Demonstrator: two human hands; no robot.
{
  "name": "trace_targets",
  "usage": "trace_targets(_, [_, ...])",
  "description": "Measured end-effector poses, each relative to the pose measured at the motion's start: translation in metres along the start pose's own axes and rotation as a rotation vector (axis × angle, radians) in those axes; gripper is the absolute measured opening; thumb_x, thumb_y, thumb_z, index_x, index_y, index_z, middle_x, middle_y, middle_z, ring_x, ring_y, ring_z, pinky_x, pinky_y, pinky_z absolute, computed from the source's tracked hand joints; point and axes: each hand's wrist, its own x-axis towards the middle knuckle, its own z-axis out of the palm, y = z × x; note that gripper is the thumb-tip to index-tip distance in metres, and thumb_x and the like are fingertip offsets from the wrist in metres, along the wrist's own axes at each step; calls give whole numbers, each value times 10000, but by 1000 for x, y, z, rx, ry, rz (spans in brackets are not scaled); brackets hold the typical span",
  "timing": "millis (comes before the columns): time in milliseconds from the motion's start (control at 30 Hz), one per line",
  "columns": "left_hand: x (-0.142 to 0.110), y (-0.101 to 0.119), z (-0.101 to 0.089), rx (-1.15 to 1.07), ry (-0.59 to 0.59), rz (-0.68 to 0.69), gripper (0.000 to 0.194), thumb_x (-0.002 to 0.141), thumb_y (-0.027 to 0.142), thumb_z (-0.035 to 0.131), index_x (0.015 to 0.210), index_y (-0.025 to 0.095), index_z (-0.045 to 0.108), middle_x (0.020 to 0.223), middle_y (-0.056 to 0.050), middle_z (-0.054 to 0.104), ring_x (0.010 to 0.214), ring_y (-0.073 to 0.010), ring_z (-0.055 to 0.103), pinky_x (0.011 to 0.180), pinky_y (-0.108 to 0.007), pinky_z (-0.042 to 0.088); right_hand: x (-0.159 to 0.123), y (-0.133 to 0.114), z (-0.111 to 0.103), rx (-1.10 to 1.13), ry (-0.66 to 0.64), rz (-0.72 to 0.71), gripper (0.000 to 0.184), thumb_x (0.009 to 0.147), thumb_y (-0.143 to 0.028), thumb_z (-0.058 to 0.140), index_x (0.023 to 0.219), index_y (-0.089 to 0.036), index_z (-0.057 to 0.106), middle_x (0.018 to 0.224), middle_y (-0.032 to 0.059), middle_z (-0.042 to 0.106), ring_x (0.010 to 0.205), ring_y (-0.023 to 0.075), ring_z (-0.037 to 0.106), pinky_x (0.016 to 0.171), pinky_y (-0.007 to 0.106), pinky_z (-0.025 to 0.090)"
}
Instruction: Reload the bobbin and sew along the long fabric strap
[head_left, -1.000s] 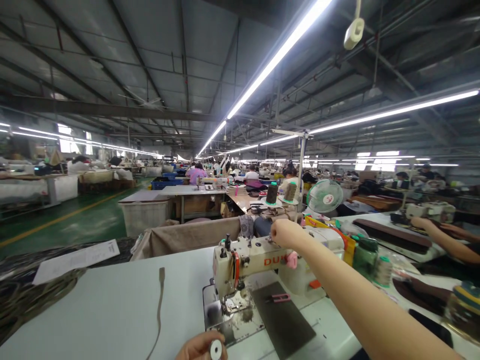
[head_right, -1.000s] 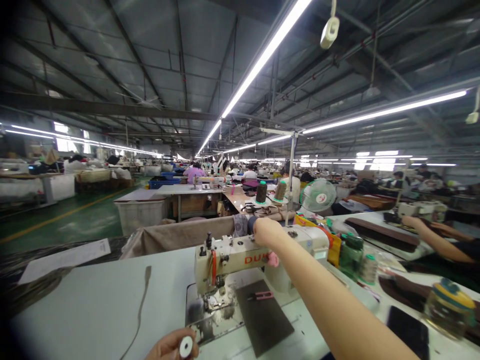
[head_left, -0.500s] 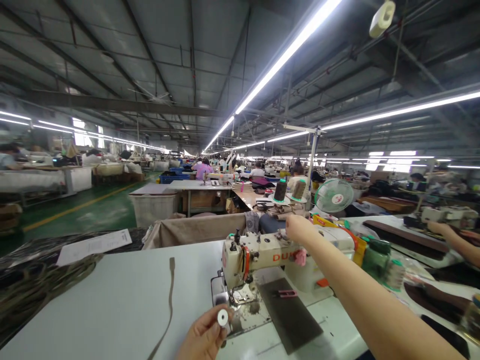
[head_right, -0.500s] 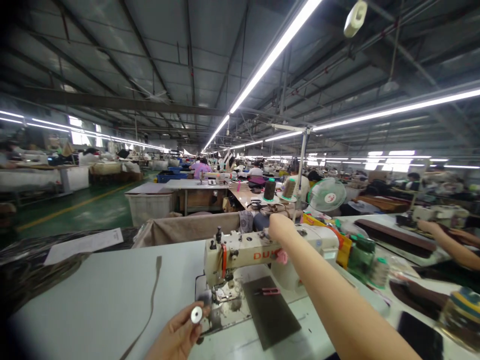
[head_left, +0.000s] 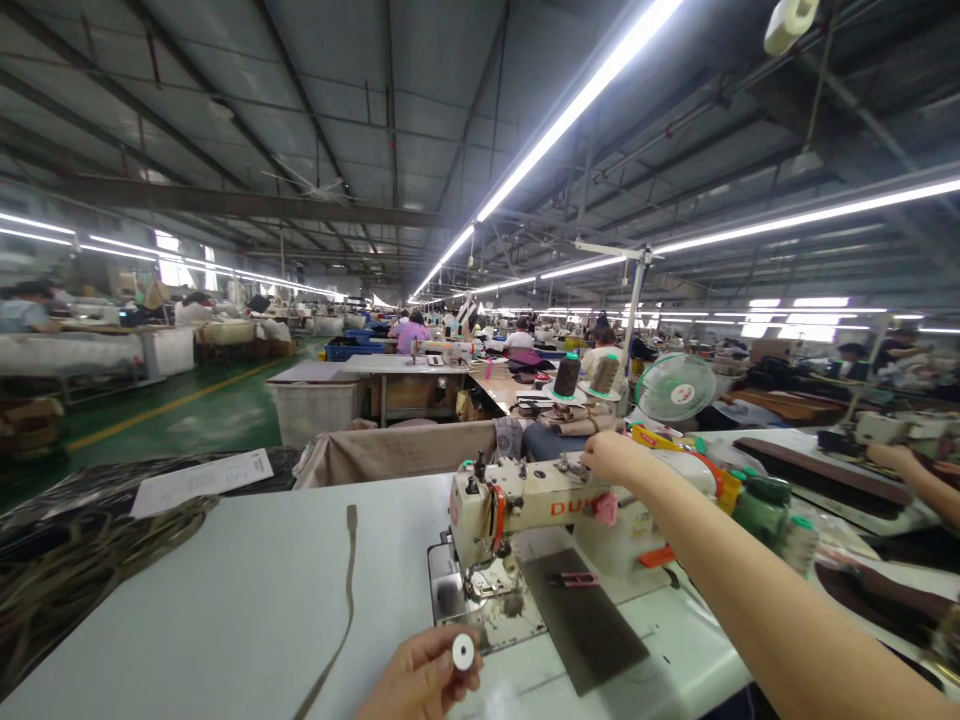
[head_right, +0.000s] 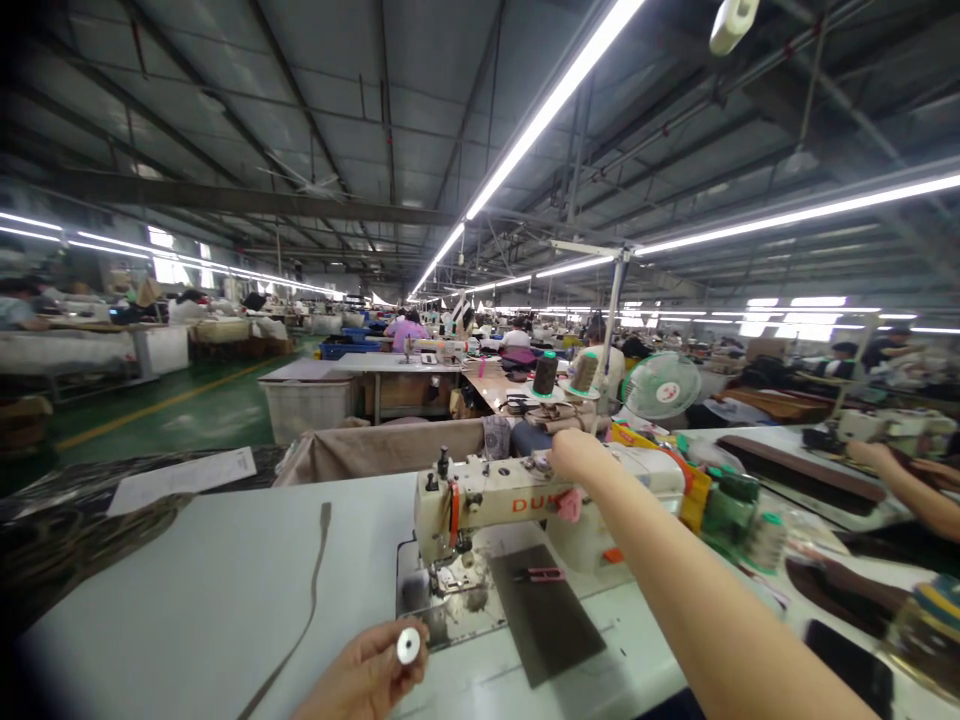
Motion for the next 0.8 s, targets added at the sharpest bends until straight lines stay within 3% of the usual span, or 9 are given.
trace_targets(133, [2, -2, 5, 66, -138, -117, 590, 586, 493, 1024, 980, 98, 832, 867, -157, 755, 767, -195, 677, 744, -273, 487, -5, 9, -4, -26, -84, -23, 128, 883, -186, 700, 889, -178, 827, 913, 96, 794, 840, 213, 733, 741, 243, 501])
trace_targets(267, [-1, 4, 11, 76, -41, -146, 540, 579, 419, 1033, 969, 103, 835, 885, -157, 756, 794, -198, 672, 782, -287, 495, -8, -10, 3, -125, 15, -16, 234, 942, -152, 600, 1072, -136, 794, 1118, 178, 759, 1009, 269, 727, 877, 316, 519])
trace_targets(367, [-8, 9, 13, 77, 16, -103, 538, 582, 403, 1034, 988, 108, 837, 919, -163, 762, 846, -208, 676, 801, -285, 490, -7, -27, 4, -179, 89, -117, 336, 970, -113, 505, 1207, -114, 743, 1274, 218, 696, 1202, 280, 667, 1026, 342, 465])
trace_targets(433, [-12, 10, 13, 84, -5, -81, 583, 557, 424, 1044, 999, 105, 837, 931, -169, 766, 844, -211, 675, 791, -286, 481, -7, -30, 1, -199, 67, -170, 294, 933, -108, 550, 1121, -141, 773, 1189, 188, 733, 1142, 265, 695, 992, 317, 480])
trace_targets(533, [-13, 9, 13, 119, -41, -79, 617, 538, 435, 1049, 1008, 97, 836, 949, -182, 769, 815, -211, 668, 781, -295, 466, -7, -27, -4, -243, 55, -138, 236, 876, -84, 590, 992, -117, 793, 1023, 202, 759, 1006, 298, 733, 897, 351, 518])
trace_targets(667, [-9, 4, 14, 146, -55, -120, 602, 582, 455, 1032, 1020, 95, 832, 951, -184, 760, 811, -197, 652, 796, -291, 456, -9, -26, 1, -279, 130, -168, 307, 953, -107, 515, 1135, -75, 760, 1184, 256, 715, 1189, 323, 670, 1008, 391, 465])
trace_targets(800, [-9, 5, 18, 129, -69, -184, 571, 639, 481, 1003, 1018, 93, 826, 919, -163, 728, 791, -171, 617, 773, -273, 444, -8, -22, 4, -286, 89, -197, 249, 924, -134, 572, 1059, -114, 780, 1100, 202, 747, 1067, 290, 712, 936, 353, 487])
